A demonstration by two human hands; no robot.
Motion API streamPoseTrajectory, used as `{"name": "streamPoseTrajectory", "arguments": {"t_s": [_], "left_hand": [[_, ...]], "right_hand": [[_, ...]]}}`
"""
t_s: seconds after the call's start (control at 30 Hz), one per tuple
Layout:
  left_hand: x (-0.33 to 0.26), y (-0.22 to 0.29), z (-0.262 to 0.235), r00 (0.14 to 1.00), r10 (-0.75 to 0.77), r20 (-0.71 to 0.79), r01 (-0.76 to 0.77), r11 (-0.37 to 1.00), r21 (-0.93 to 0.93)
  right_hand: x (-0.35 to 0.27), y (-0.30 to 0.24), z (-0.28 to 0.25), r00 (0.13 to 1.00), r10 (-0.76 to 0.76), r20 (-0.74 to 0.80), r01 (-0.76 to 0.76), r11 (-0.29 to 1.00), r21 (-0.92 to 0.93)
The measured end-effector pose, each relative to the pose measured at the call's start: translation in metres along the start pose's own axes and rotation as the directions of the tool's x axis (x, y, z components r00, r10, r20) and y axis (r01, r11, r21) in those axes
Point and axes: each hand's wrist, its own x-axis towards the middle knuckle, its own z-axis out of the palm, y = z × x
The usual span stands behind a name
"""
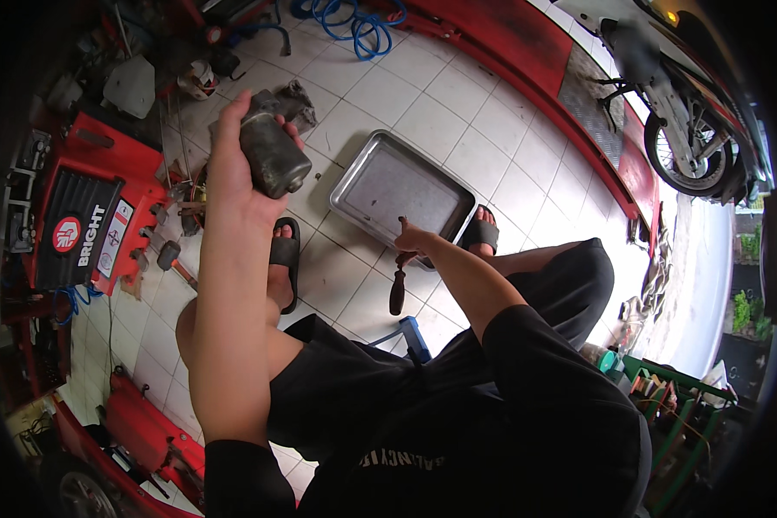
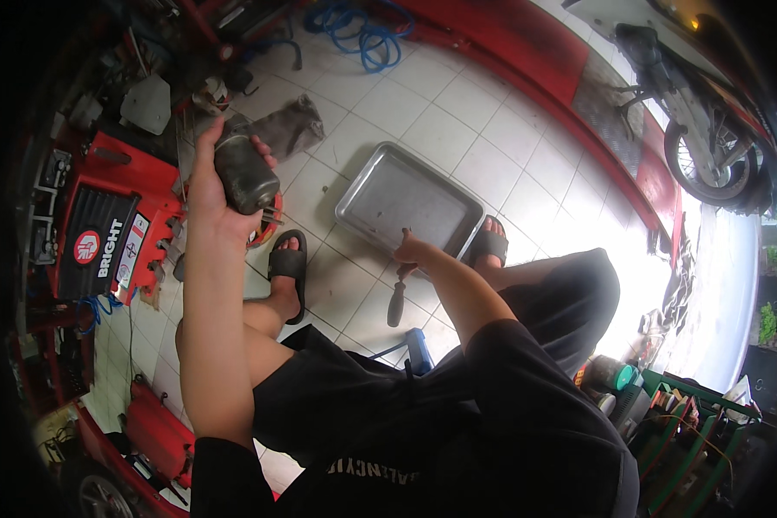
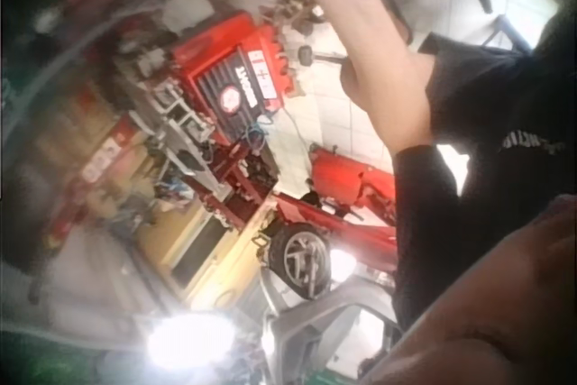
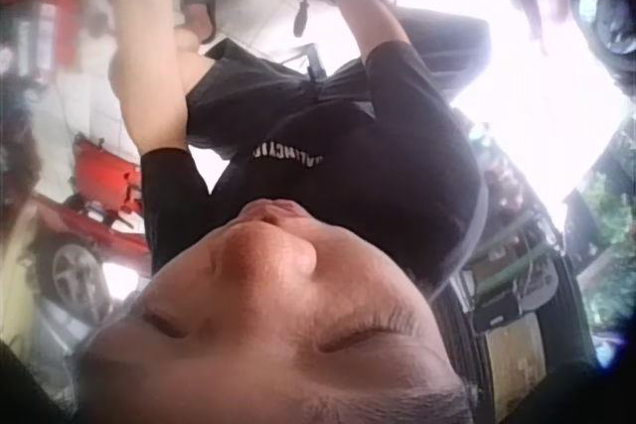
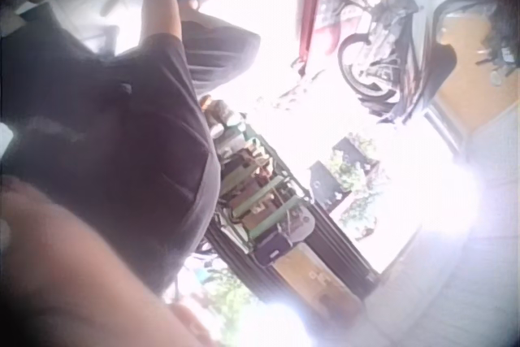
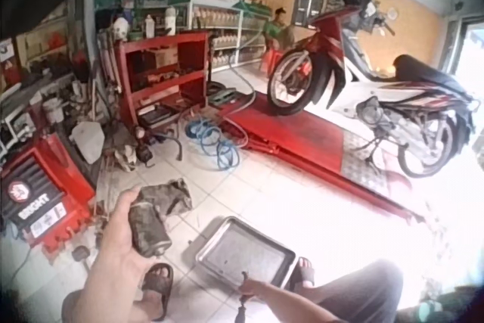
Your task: The person uses a screwdriver to pry and remove components from a cylindrical mechanical part, placing the removed pieces into a metal tray. The person repeatedly adjusts the part and uses the tool to separate internal components.
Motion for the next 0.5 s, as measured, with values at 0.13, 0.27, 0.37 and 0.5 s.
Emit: {"name": "streamPoseTrajectory", "arguments": {"t_s": [0.13, 0.27, 0.37, 0.5], "left_hand": [[-0.002, 0.006, -0.006, 0.999, 0.033, -0.010, -0.033, 0.999, 0.005], [0.000, 0.007, -0.010, 0.999, -0.043, -0.011, 0.043, 0.999, -0.017], [-0.001, 0.009, -0.015, 0.999, -0.042, -0.026, 0.042, 0.999, -0.004], [-0.007, 0.011, -0.014, 1.000, -0.006, -0.008, 0.007, 0.999, 0.036]], "right_hand": [[0.005, 0.005, -0.001, 0.998, -0.005, 0.060, 0.006, 1.000, -0.026], [0.015, 0.011, -0.002, 0.998, -0.064, 0.026, 0.063, 0.997, 0.034], [0.011, 0.003, 0.001, 0.996, -0.079, 0.050, 0.077, 0.997, 0.027], [0.008, -0.001, -0.001, 0.984, -0.114, 0.133, 0.129, 0.986, -0.103]]}}
